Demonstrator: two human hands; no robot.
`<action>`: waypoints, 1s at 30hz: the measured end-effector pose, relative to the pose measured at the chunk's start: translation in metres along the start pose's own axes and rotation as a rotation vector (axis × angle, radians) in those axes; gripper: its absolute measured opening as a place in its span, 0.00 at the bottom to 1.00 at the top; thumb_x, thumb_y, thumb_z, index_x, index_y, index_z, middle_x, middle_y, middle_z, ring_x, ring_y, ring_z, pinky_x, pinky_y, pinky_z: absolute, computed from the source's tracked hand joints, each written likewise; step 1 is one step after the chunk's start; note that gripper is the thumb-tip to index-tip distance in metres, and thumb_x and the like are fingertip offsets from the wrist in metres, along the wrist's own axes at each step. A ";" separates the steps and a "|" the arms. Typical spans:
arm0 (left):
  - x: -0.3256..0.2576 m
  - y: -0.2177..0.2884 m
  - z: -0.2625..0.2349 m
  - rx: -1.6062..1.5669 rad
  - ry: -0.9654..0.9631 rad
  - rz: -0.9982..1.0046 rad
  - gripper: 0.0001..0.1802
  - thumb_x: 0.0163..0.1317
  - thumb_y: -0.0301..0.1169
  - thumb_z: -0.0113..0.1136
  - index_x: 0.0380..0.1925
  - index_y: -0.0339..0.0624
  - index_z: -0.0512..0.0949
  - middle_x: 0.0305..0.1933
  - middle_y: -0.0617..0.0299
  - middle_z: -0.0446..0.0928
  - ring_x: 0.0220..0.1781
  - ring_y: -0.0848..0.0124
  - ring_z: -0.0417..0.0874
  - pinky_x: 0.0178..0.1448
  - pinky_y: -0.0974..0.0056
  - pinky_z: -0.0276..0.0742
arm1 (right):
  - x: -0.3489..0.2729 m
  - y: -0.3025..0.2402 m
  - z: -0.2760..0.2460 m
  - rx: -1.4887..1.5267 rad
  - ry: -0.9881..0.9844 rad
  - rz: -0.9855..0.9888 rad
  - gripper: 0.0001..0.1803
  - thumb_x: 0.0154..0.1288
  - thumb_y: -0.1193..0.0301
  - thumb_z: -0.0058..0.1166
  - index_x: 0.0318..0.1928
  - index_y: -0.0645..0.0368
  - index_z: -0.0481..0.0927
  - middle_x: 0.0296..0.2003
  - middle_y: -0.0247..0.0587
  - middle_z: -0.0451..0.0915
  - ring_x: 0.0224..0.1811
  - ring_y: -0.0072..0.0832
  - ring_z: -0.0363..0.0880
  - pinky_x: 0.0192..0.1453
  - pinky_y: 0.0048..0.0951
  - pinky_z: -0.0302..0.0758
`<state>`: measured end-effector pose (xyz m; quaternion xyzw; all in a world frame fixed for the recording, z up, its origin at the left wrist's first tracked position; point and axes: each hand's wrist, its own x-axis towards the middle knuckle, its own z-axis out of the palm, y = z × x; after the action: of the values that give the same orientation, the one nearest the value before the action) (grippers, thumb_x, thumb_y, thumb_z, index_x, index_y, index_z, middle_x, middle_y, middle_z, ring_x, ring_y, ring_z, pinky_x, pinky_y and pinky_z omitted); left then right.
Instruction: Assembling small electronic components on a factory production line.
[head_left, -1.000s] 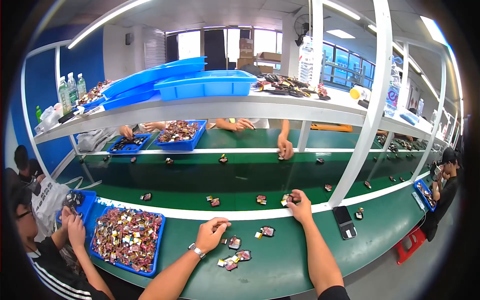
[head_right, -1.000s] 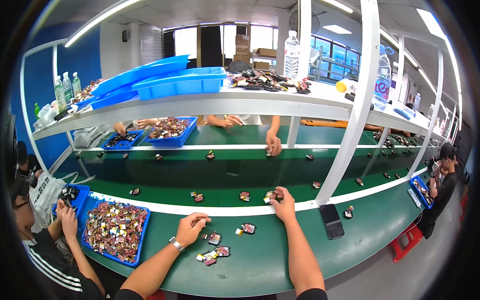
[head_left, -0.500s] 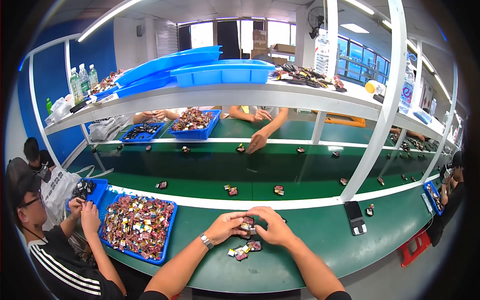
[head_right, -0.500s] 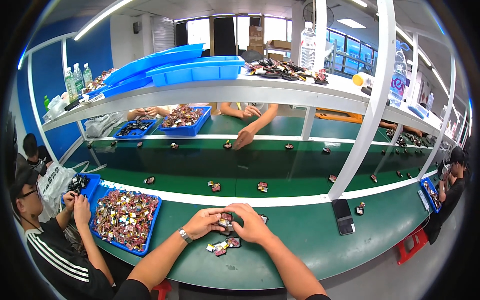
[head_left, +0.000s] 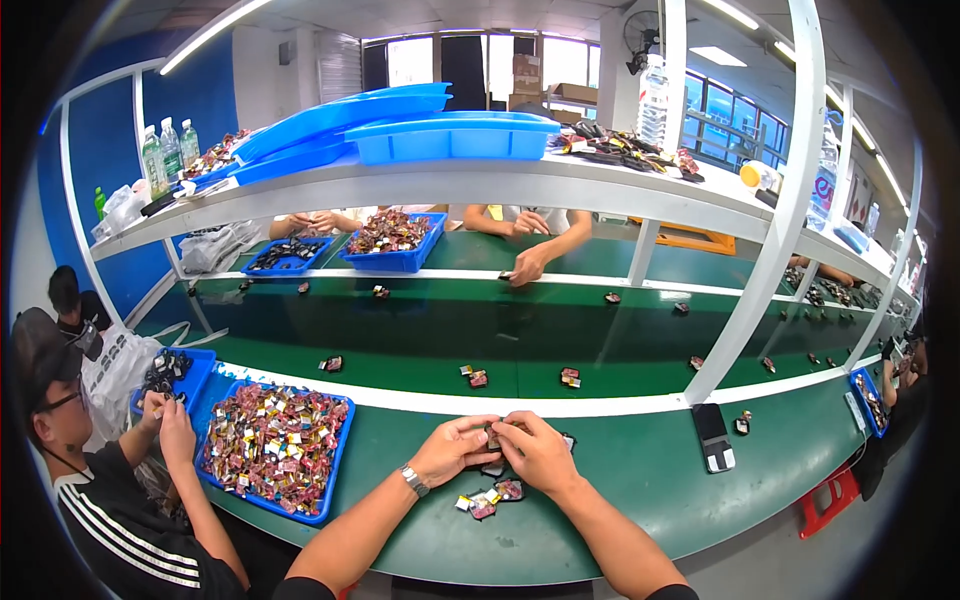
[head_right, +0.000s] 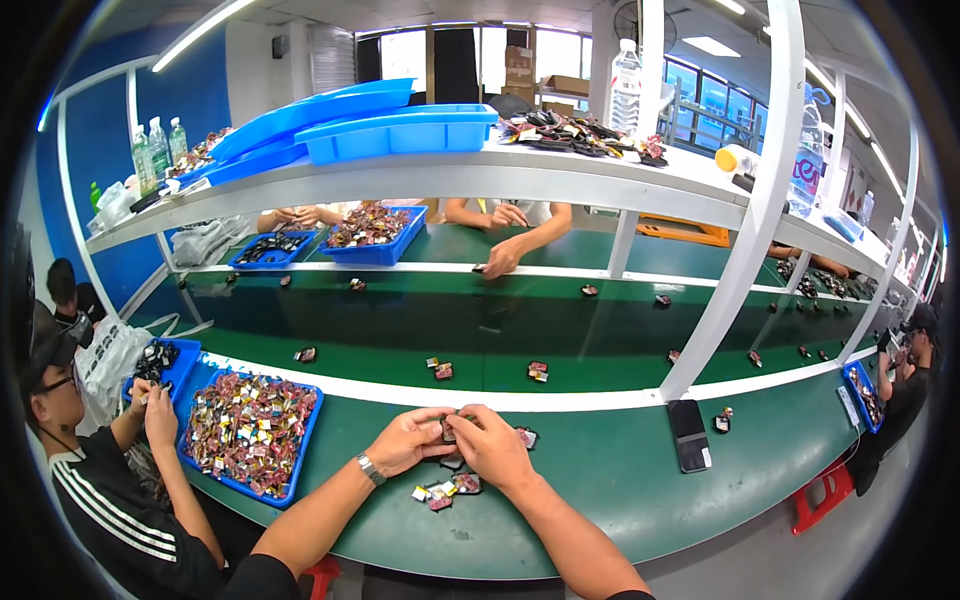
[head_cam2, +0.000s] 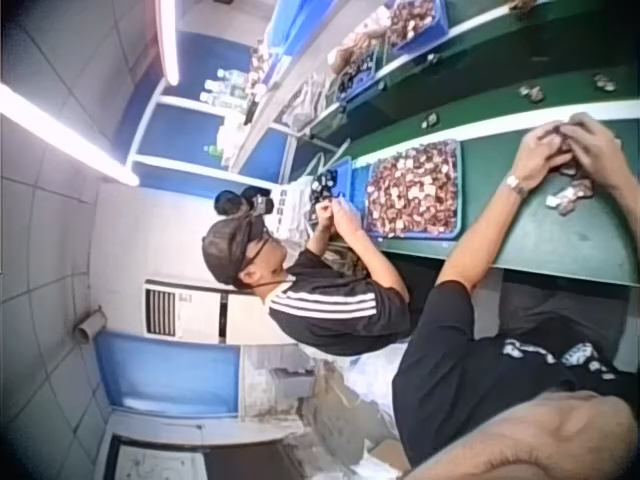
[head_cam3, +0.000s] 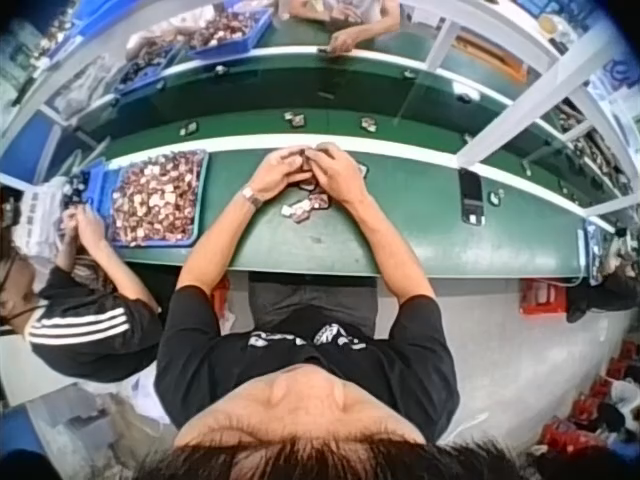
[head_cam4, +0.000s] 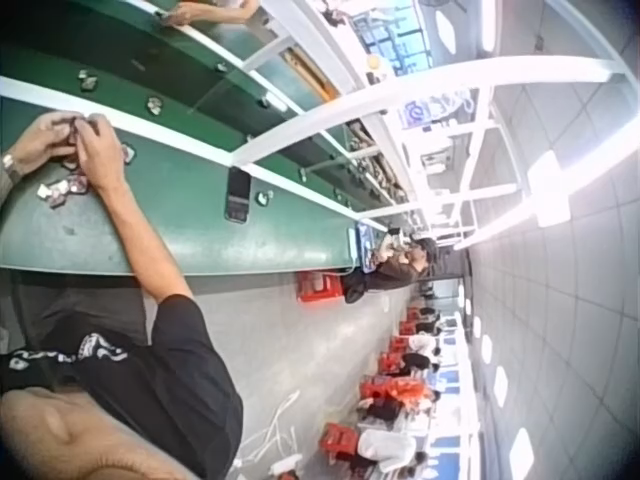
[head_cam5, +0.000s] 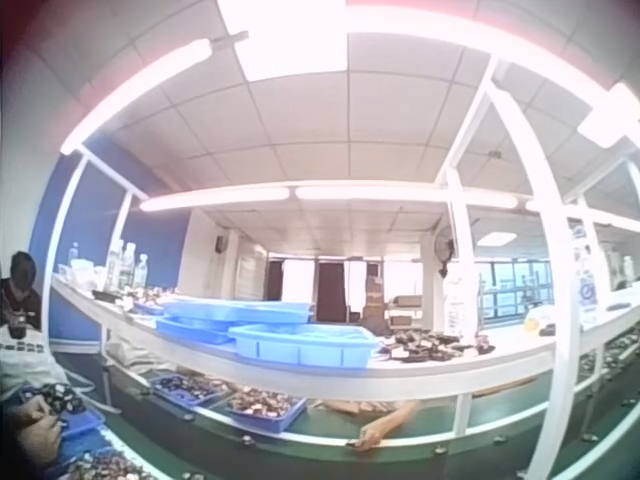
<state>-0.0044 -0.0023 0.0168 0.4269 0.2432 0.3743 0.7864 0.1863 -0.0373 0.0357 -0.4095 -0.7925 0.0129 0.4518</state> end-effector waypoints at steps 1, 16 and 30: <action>0.000 0.000 -0.001 0.000 0.003 0.001 0.22 0.71 0.28 0.53 0.63 0.34 0.67 0.57 0.53 0.75 0.56 0.67 0.80 0.61 0.62 0.81 | 0.001 0.000 0.000 0.033 0.018 -0.003 0.14 0.55 0.77 0.61 0.43 0.55 0.81 0.40 0.36 0.76 0.38 0.33 0.81 0.36 0.32 0.81; 0.001 -0.004 0.003 0.156 0.023 0.011 0.22 0.70 0.28 0.54 0.62 0.35 0.68 0.56 0.53 0.76 0.55 0.66 0.81 0.59 0.62 0.82 | 0.004 0.007 -0.021 -0.001 -0.287 -0.012 0.10 0.51 0.76 0.65 0.36 0.54 0.81 0.41 0.36 0.74 0.46 0.36 0.75 0.46 0.34 0.77; -0.002 -0.001 0.001 0.217 -0.056 0.025 0.23 0.69 0.21 0.50 0.63 0.34 0.66 0.58 0.52 0.75 0.55 0.67 0.81 0.60 0.63 0.80 | 0.001 0.010 -0.008 0.120 -0.177 0.063 0.04 0.58 0.72 0.62 0.34 0.55 0.82 0.55 0.40 0.75 0.60 0.40 0.69 0.61 0.37 0.71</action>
<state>-0.0046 -0.0042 0.0165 0.5226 0.2552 0.3434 0.7374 0.1984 -0.0333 0.0375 -0.4036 -0.8139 0.1105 0.4030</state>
